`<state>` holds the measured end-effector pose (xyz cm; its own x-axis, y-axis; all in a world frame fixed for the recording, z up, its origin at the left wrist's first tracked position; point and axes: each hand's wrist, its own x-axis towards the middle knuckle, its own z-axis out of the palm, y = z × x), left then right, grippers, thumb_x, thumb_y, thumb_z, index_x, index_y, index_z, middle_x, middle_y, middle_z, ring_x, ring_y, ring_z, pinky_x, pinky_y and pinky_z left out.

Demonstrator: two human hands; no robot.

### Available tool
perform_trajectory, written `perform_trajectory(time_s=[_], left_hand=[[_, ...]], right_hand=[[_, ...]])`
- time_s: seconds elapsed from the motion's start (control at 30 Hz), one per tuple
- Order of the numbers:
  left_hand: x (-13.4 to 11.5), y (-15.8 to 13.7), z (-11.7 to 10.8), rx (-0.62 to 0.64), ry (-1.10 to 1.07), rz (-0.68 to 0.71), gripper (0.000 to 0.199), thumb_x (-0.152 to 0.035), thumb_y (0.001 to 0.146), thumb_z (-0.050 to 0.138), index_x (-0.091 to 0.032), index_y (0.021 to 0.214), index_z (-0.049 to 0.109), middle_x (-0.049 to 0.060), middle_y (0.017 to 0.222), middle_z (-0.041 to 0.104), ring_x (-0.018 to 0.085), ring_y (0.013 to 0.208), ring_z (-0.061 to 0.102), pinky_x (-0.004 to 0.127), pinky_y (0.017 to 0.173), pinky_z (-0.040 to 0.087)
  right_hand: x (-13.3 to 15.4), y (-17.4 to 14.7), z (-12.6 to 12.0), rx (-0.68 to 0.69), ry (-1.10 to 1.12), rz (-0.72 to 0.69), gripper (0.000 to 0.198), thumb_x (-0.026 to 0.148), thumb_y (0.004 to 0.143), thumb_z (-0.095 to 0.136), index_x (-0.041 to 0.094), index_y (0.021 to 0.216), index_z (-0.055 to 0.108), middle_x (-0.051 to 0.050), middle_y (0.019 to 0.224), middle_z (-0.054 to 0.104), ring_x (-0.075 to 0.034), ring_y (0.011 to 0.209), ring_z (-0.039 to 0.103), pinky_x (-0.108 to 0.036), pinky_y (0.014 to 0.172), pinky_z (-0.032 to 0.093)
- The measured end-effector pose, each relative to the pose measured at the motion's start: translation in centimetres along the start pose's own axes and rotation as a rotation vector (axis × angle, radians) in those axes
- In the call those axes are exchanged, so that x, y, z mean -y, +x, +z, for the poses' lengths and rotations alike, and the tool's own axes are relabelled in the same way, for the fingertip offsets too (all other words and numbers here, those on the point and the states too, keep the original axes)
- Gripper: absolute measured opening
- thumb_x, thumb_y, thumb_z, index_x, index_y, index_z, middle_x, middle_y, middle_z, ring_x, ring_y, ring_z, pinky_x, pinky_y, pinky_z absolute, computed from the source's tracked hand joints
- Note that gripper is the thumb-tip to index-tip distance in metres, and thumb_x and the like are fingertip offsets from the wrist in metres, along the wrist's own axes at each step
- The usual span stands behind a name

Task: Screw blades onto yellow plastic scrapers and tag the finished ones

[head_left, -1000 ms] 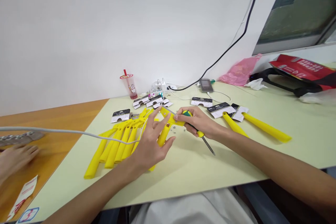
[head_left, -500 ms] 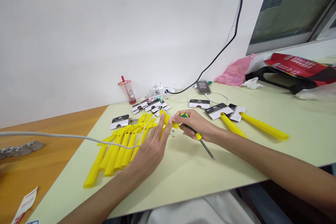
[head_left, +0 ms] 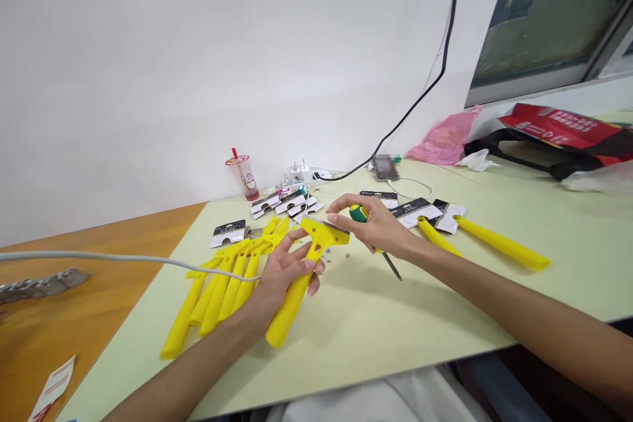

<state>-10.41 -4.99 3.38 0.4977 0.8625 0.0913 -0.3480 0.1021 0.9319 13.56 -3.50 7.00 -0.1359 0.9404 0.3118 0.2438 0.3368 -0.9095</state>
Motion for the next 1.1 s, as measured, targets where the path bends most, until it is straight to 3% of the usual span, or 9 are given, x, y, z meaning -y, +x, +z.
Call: perform_trajectory(time_s=[0.1,0.33,0.47,0.57,0.67,0.8,0.9,1.0,1.1], left_hand=[[-0.1,0.3,-0.2,0.004,-0.177,-0.109,0.061,-0.014,0.074,0.093,-0.024,0.124,0.06,0.003,0.103,0.069,0.011,0.072,0.066,0.018,0.052,0.048],[-0.5,0.0,-0.3,0.038,-0.267,-0.192,0.055,-0.01,0.072,0.09,-0.025,0.118,0.064,0.001,0.103,0.066,0.007,0.067,0.062,0.014,0.048,0.043],[-0.4,-0.1,-0.3,0.033,-0.291,-0.219,0.055,-0.009,0.071,0.089,-0.026,0.118,0.064,0.0,0.102,0.066,0.006,0.065,0.061,0.013,0.046,0.042],[-0.4,0.0,-0.3,0.016,-0.299,-0.22,0.057,-0.007,0.072,0.087,-0.027,0.119,0.063,0.001,0.104,0.067,0.006,0.065,0.061,0.013,0.046,0.042],[-0.4,0.2,-0.5,-0.023,-0.292,-0.205,0.058,-0.008,0.072,0.086,-0.026,0.121,0.062,0.001,0.104,0.067,0.007,0.067,0.062,0.013,0.046,0.043],[-0.4,0.8,-0.9,-0.14,-0.284,-0.171,0.068,-0.007,0.073,0.086,-0.026,0.132,0.059,-0.001,0.092,0.065,0.01,0.072,0.066,0.014,0.051,0.047],[-0.3,1.0,-0.9,-0.231,-0.289,-0.141,0.077,-0.006,0.073,0.084,-0.026,0.141,0.055,-0.002,0.088,0.065,0.011,0.074,0.069,0.015,0.053,0.049],[-0.3,1.1,-0.6,-0.254,-0.256,-0.169,0.079,-0.008,0.073,0.085,-0.026,0.143,0.053,-0.002,0.091,0.068,0.011,0.071,0.069,0.016,0.053,0.05],[-0.1,1.1,-0.6,-0.242,-0.224,-0.205,0.08,-0.011,0.071,0.087,-0.024,0.142,0.053,0.0,0.094,0.071,0.012,0.069,0.069,0.017,0.053,0.05]], right_hand=[[0.0,0.0,-0.3,0.098,0.011,0.016,0.04,0.062,0.091,0.084,0.023,0.096,0.082,-0.003,0.099,0.08,-0.004,0.036,0.044,-0.024,0.029,0.036],[0.0,0.0,-1.1,0.192,0.084,0.067,0.034,0.054,0.087,0.09,0.021,0.091,0.082,0.007,0.052,0.056,-0.007,0.033,0.04,-0.023,0.032,0.031],[-0.3,0.0,-1.0,0.221,0.133,0.077,0.036,0.055,0.085,0.091,0.021,0.09,0.08,0.008,0.052,0.056,-0.006,0.033,0.039,-0.023,0.033,0.027],[-0.4,0.1,-0.7,0.179,0.146,0.093,0.038,0.057,0.087,0.089,0.021,0.089,0.076,0.007,0.054,0.057,-0.006,0.034,0.037,-0.023,0.034,0.026],[-0.7,0.7,-0.8,0.051,0.274,0.109,0.036,0.053,0.09,0.087,0.023,0.084,0.067,0.01,0.048,0.045,-0.007,0.038,0.032,-0.024,0.039,0.028],[-1.9,2.2,-1.9,-0.088,0.613,0.116,0.026,0.032,0.077,0.086,0.023,0.084,0.062,0.004,0.068,0.052,-0.011,0.057,0.047,-0.027,0.051,0.046],[-2.8,2.8,-3.1,-0.154,0.668,0.083,0.025,0.023,0.069,0.08,0.022,0.087,0.062,0.001,0.088,0.061,-0.015,0.075,0.063,-0.036,0.074,0.062],[-3.7,2.6,-4.0,-0.124,0.526,0.05,0.036,0.032,0.08,0.087,0.025,0.101,0.058,0.001,0.099,0.066,-0.02,0.093,0.074,-0.046,0.095,0.065],[-4.5,1.9,-4.3,-0.087,0.341,0.027,0.051,0.054,0.09,0.087,0.029,0.115,0.051,0.0,0.109,0.069,-0.024,0.1,0.079,-0.047,0.088,0.067]])
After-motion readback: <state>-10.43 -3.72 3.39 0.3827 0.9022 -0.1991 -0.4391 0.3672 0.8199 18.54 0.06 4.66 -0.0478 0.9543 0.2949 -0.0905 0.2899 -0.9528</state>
